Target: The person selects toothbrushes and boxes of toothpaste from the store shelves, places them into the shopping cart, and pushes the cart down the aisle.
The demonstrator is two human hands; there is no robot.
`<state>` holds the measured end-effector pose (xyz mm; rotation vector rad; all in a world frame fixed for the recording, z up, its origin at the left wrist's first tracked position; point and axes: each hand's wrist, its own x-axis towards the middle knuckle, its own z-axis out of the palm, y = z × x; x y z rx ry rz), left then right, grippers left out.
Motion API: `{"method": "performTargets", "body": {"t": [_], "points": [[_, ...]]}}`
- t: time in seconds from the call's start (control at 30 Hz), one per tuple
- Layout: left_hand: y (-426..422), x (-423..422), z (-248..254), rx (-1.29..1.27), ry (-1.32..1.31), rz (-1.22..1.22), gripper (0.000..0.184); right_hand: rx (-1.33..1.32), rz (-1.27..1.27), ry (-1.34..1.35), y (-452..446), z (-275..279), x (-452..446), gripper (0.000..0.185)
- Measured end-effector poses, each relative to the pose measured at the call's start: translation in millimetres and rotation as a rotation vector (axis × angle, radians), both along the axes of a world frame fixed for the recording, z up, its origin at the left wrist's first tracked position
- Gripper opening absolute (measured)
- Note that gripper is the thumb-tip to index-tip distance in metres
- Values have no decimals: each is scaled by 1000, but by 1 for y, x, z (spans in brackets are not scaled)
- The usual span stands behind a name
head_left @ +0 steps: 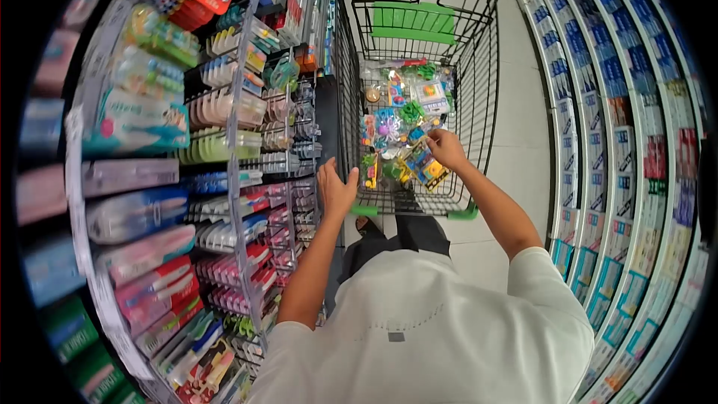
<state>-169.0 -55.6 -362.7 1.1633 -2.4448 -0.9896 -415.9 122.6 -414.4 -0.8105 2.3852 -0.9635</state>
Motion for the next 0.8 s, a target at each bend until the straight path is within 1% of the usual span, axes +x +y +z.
{"method": "performTargets", "body": {"t": [0.03, 0.07, 0.1, 0.13, 0.17, 0.2, 0.23, 0.33, 0.37, 0.47, 0.5, 0.53, 0.57, 0.6, 0.67, 0.7, 0.8], "points": [[0, -8, -10, -58, -27, 32, 61, 55, -6, 46, -10, -12, -21, 27], [-1, -16, -21, -119, -53, 63, 64, 59, 8, 35, -21, -25, -42, 27], [1, -26, -18, -45, -98, 71, 68, 61, -5, 89, -30, -39, -63, 27], [4, -31, -24, -35, -112, 82, 68, 65, -16, 142, -40, -48, -80, 28], [7, -35, -30, -53, -122, 112, 66, 130, -32, 107, -52, -58, -98, 31], [10, -36, -35, -70, -137, 145, 65, 149, 0, 182, -61, -70, -115, 34], [12, -40, -30, -102, -153, 168, 60, 166, 23, 179, -71, -82, -131, 34], [16, -42, -33, -82, -226, 224, 56, 202, 34, 212, -104, -113, -173, 35], [17, -43, -34, -159, -229, 212, 53, 251, 47, 211, -115, -121, -186, 37], [18, -47, -31, -99, -298, 264, 51, 306, 118, 346, -144, -165, -224, 40], [19, -44, -36, -221, -337, 233, 47, 333, 134, 351, -155, -175, -233, 42], [19, -42, -39, -217, -352, 242, 47, 361, 149, 357, -166, -177, -239, 44], [20, -39, -42, -188, -349, 245, 47, 470, 187, 346, -178, -180, -244, 49], [22, -37, -42, -158, -346, 250, 47, 473, 203, 334, -184, -193, -245, 49], [22, -36, -45, -180, -323, 254, 47, 382, 227, 525, -199, -215, -252, 45], [21, -35, -44, -185, -324, 238, 47, 499, 278, 460, -206, -218, -255, 48], [19, -39, -38, -210, -336, 216, 45, 556, 276, 485, -211, -224, -257, 47]]}}
